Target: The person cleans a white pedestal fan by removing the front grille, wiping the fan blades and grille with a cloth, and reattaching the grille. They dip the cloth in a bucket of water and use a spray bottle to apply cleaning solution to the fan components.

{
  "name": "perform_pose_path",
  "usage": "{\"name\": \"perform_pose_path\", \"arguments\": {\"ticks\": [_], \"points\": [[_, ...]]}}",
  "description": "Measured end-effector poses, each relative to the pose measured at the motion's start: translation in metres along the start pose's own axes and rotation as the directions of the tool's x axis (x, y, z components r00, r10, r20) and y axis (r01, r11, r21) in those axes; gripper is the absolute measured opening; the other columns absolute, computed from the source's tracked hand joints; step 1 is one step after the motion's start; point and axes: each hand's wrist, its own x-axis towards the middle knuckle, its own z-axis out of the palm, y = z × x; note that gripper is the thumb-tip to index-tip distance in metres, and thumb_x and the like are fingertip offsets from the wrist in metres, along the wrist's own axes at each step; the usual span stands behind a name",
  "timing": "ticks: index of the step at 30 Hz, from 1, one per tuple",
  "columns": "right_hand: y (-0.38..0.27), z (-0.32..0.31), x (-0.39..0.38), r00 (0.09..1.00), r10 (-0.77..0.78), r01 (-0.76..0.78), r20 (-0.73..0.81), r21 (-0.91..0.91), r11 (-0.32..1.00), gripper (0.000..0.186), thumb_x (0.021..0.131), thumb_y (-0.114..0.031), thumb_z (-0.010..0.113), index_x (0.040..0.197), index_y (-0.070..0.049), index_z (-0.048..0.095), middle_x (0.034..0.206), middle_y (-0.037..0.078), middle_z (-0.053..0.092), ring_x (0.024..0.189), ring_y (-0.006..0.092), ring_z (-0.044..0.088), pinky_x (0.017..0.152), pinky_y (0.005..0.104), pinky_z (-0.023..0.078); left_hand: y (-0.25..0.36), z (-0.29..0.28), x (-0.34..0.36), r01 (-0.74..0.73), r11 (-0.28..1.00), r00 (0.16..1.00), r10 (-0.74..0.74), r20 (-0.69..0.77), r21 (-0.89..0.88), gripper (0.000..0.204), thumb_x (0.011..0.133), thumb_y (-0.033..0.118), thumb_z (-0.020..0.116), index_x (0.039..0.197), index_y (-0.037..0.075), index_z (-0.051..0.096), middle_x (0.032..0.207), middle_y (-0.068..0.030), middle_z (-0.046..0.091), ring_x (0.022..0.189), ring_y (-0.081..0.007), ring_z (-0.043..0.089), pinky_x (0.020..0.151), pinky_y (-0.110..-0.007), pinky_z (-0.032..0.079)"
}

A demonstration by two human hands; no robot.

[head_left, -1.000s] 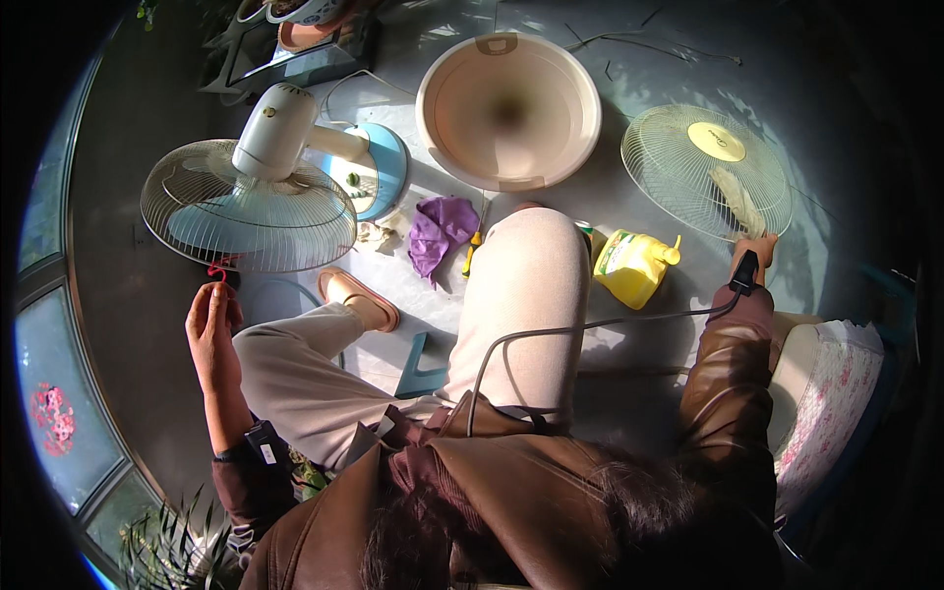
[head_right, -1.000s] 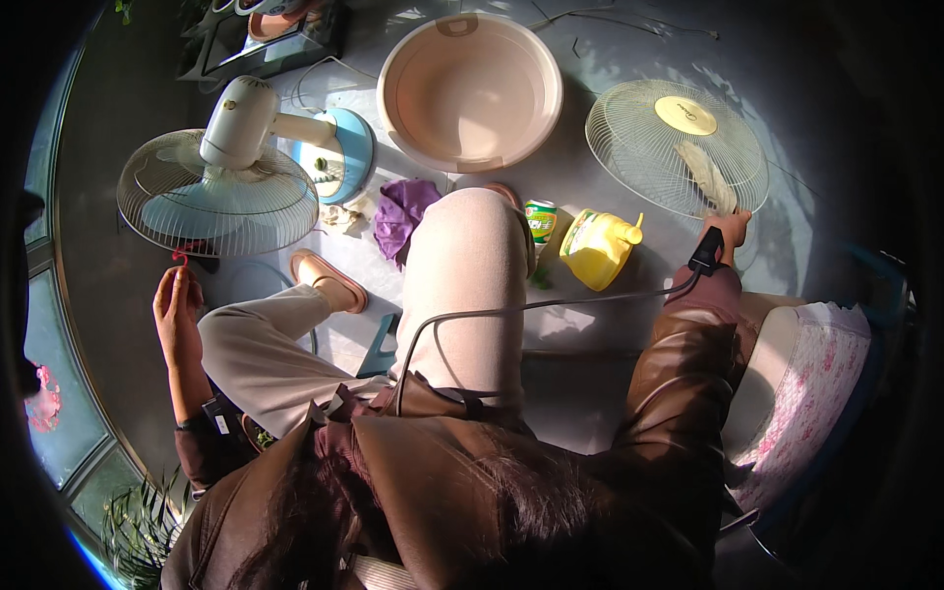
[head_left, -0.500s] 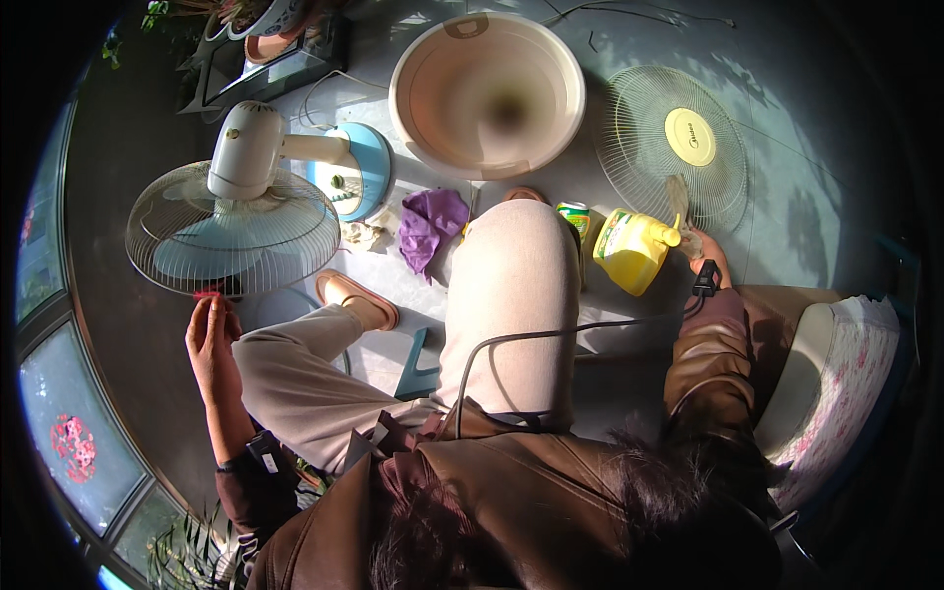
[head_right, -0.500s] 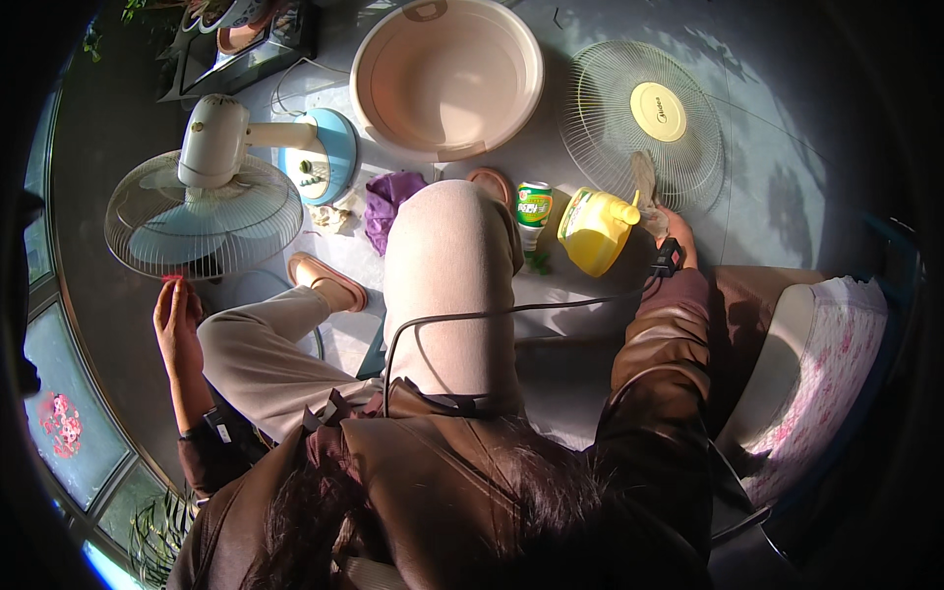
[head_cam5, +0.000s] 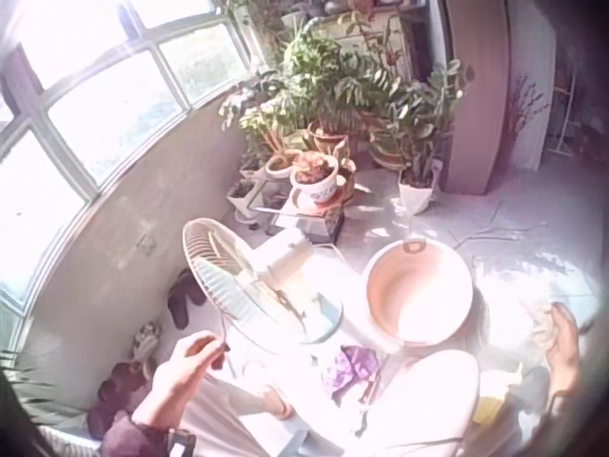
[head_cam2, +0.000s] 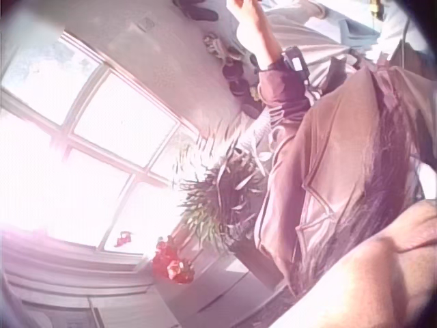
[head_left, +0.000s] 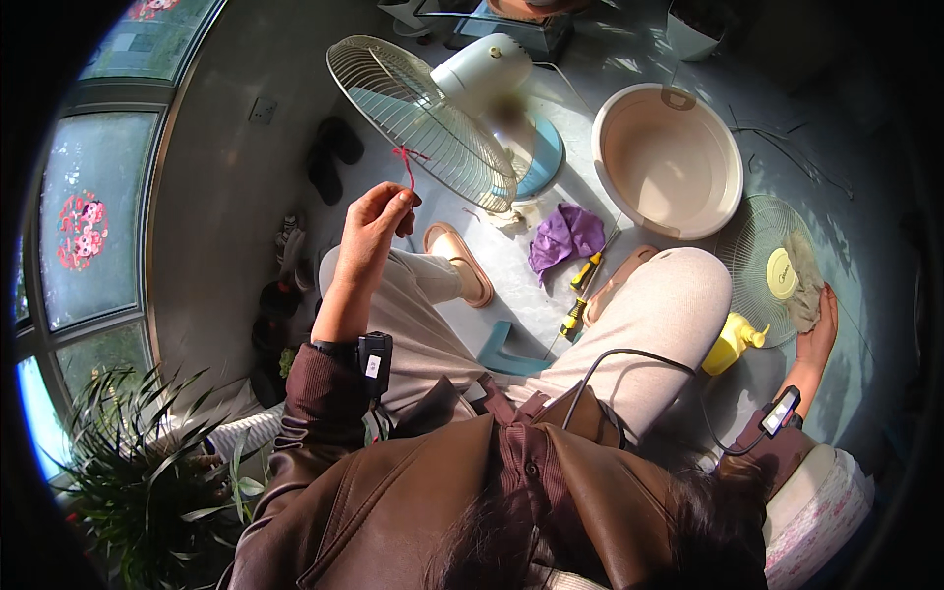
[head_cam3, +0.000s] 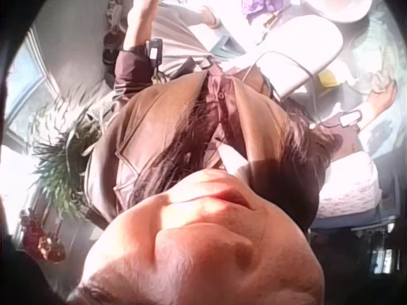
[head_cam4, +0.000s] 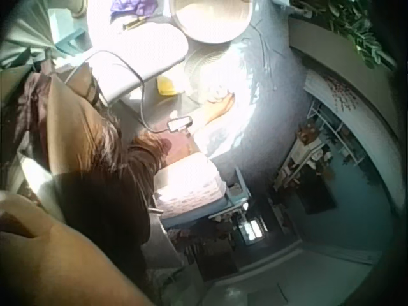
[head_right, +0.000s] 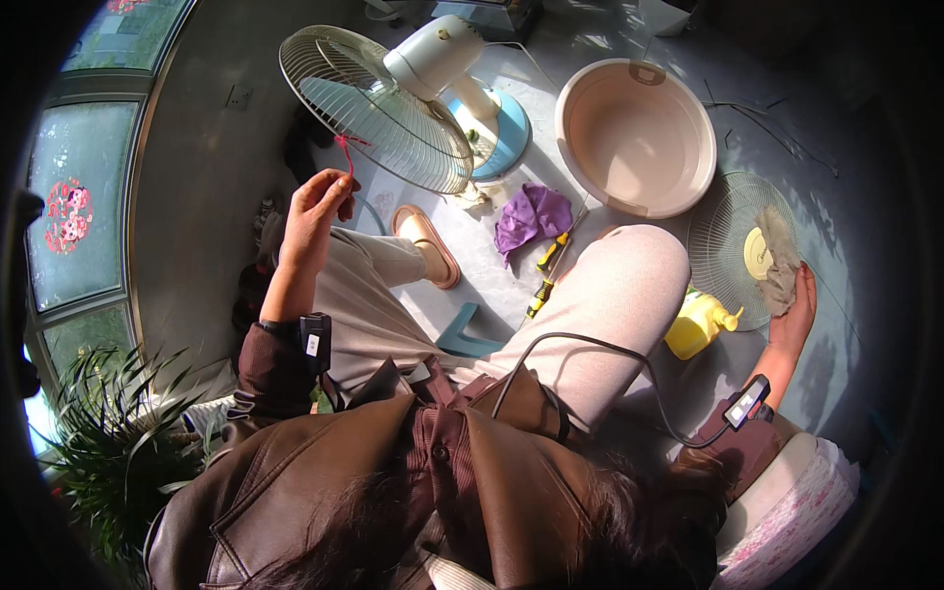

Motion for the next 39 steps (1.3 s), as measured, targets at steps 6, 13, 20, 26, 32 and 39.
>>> {"name": "perform_pose_path", "arguments": {"ticks": [6, 13, 20, 26, 32, 39], "points": [[-0.048, 0.183, -0.066, 0.949, -0.118, 0.128, 0.293, -0.015, 0.992, 0.018, 0.103, -0.014, 0.056, 0.116, -0.004, 0.061, 0.103, 0.004, 0.065, 0.094, 0.0131, 0.064, 0.083, 0.0277, 0.054, -0.004, -0.019, -0.008, -0.081, 0.991, 0.996, 0.086, 0.037, -0.107, 0.023, 0.102, 0.020, 0.061, 0.093, -0.001, 0.066, 0.074, 0.0007, 0.057, 0.067, -0.0068, 0.051, 0.064, -0.023, 0.042], [-0.004, 0.376, -0.155, 0.678, -0.047, 0.426, 0.733, -0.340, 0.838, 0.015, 0.099, -0.017, 0.065, 0.094, -0.003, 0.066, 0.086, -0.005, 0.063, 0.080, 0.0045, 0.054, 0.075, 0.0204, 0.044, -0.015, -0.039, 0.009, -0.220, 0.916, 0.971, 0.238, 0.013, -0.334, 0.026, 0.104, 0.023, 0.056, 0.099, 0.000, 0.067, 0.076, -0.0008, 0.061, 0.070, -0.0073, 0.054, 0.065, -0.024, 0.044], [0.059, 0.465, -0.200, 0.454, -0.142, 0.862, 0.880, -0.394, 0.319, 0.039, 0.082, -0.038, 0.080, 0.083, -0.005, 0.060, 0.076, 0.011, 0.067, 0.066, 0.0267, 0.064, 0.061, 0.0359, 0.049, -0.038, -0.036, 0.049, -0.290, 0.943, 0.956, 0.292, -0.016, -0.165, 0.028, 0.102, 0.016, 0.056, 0.123, 0.002, 0.067, 0.093, -0.0008, 0.065, 0.084, -0.0071, 0.056, 0.074, -0.022, 0.044], [0.083, 0.476, -0.199, 0.426, -0.186, 0.903, 0.885, -0.405, 0.143, 0.042, 0.080, -0.040, 0.081, 0.083, -0.006, 0.057, 0.075, 0.009, 0.064, 0.066, 0.0290, 0.063, 0.060, 0.0392, 0.049, -0.038, -0.018, 0.059, -0.217, 0.895, 0.960, 0.267, 0.081, -0.389, 0.029, 0.097, 0.016, 0.067, 0.122, 0.002, 0.068, 0.103, -0.0014, 0.070, 0.091, -0.0070, 0.060, 0.080, -0.023, 0.049], [0.091, 0.478, -0.197, 0.423, -0.217, 0.903, 0.880, -0.390, 0.178, 0.035, 0.079, -0.030, 0.082, 0.083, -0.006, 0.058, 0.076, 0.009, 0.064, 0.067, 0.0289, 0.064, 0.060, 0.0391, 0.049, -0.030, -0.014, 0.059, -0.201, 0.835, 0.952, 0.289, 0.097, -0.512, 0.025, 0.095, 0.013, 0.070, 0.116, -0.001, 0.068, 0.103, -0.0043, 0.071, 0.098, -0.0101, 0.064, 0.087, -0.026, 0.052], [0.095, 0.481, -0.196, 0.440, -0.220, 0.892, 0.871, -0.394, 0.224, 0.028, 0.079, -0.023, 0.081, 0.081, -0.005, 0.059, 0.074, 0.008, 0.065, 0.066, 0.0277, 0.064, 0.059, 0.0384, 0.049, -0.030, -0.010, 0.066, -0.271, 0.893, 0.954, 0.299, 0.024, -0.359, 0.016, 0.095, 0.010, 0.067, 0.104, -0.003, 0.067, 0.094, -0.0042, 0.069, 0.087, -0.0091, 0.062, 0.081, -0.025, 0.051]]}}
